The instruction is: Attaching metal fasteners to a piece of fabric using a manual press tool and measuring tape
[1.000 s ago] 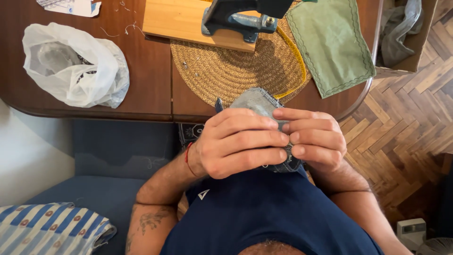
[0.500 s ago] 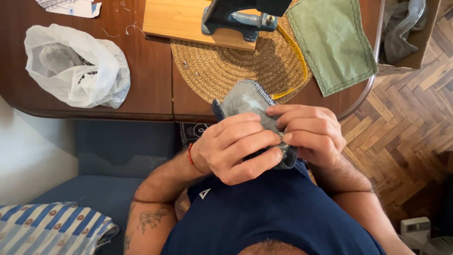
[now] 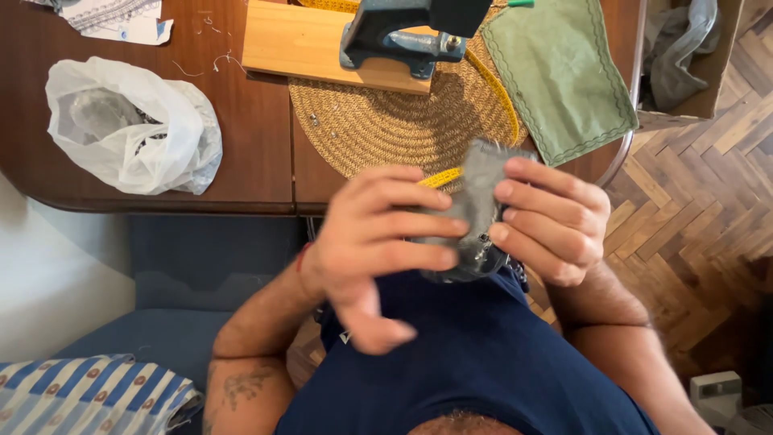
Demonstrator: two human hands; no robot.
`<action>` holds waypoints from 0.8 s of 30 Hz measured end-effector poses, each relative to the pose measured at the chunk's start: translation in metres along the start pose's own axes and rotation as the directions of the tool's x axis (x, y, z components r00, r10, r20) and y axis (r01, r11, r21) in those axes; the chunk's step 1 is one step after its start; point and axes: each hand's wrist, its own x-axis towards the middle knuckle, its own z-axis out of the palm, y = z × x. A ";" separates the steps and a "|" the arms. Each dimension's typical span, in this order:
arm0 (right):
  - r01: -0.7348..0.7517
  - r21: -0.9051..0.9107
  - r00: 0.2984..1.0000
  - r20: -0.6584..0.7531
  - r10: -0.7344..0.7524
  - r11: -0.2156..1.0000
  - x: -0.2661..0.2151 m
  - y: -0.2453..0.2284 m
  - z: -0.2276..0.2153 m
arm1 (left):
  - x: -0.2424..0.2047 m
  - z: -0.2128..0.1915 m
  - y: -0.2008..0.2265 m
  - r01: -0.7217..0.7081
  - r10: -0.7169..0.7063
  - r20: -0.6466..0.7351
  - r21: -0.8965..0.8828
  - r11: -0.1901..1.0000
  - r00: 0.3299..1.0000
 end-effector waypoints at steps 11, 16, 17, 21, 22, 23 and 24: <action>0.032 -0.127 0.917 -0.390 -0.080 0.991 0.007 0.030 0.036 | 0.037 -0.003 0.002 0.251 -0.219 0.160 -0.224 0.942 0.963; -0.079 0.478 0.933 -0.273 0.233 0.875 0.018 0.025 0.041 | 0.027 0.012 0.007 0.417 -0.409 0.082 -0.217 0.883 0.909; -0.078 0.479 0.933 -0.274 0.233 0.874 0.012 0.013 0.030 | 0.026 0.014 0.007 0.417 -0.409 0.082 -0.216 0.883 0.909; -0.820 0.533 0.419 0.307 0.855 0.210 -0.024 -0.006 0.003 | 0.024 0.014 -0.001 0.719 -0.753 0.052 -0.348 0.602 0.656; -0.777 0.618 0.233 0.461 0.856 -0.122 -0.037 -0.004 0.001 | 0.024 0.013 -0.005 0.748 -0.801 0.073 -0.417 0.517 0.594; -0.777 0.618 0.232 0.458 0.858 -0.120 -0.029 -0.001 -0.001 | 0.025 0.014 -0.007 0.747 -0.799 0.075 -0.417 0.518 0.596; -0.746 0.646 0.289 0.534 0.795 -0.162 -0.021 0.001 -0.003 | 0.025 0.016 -0.009 0.772 -0.801 0.131 -0.396 0.497 0.584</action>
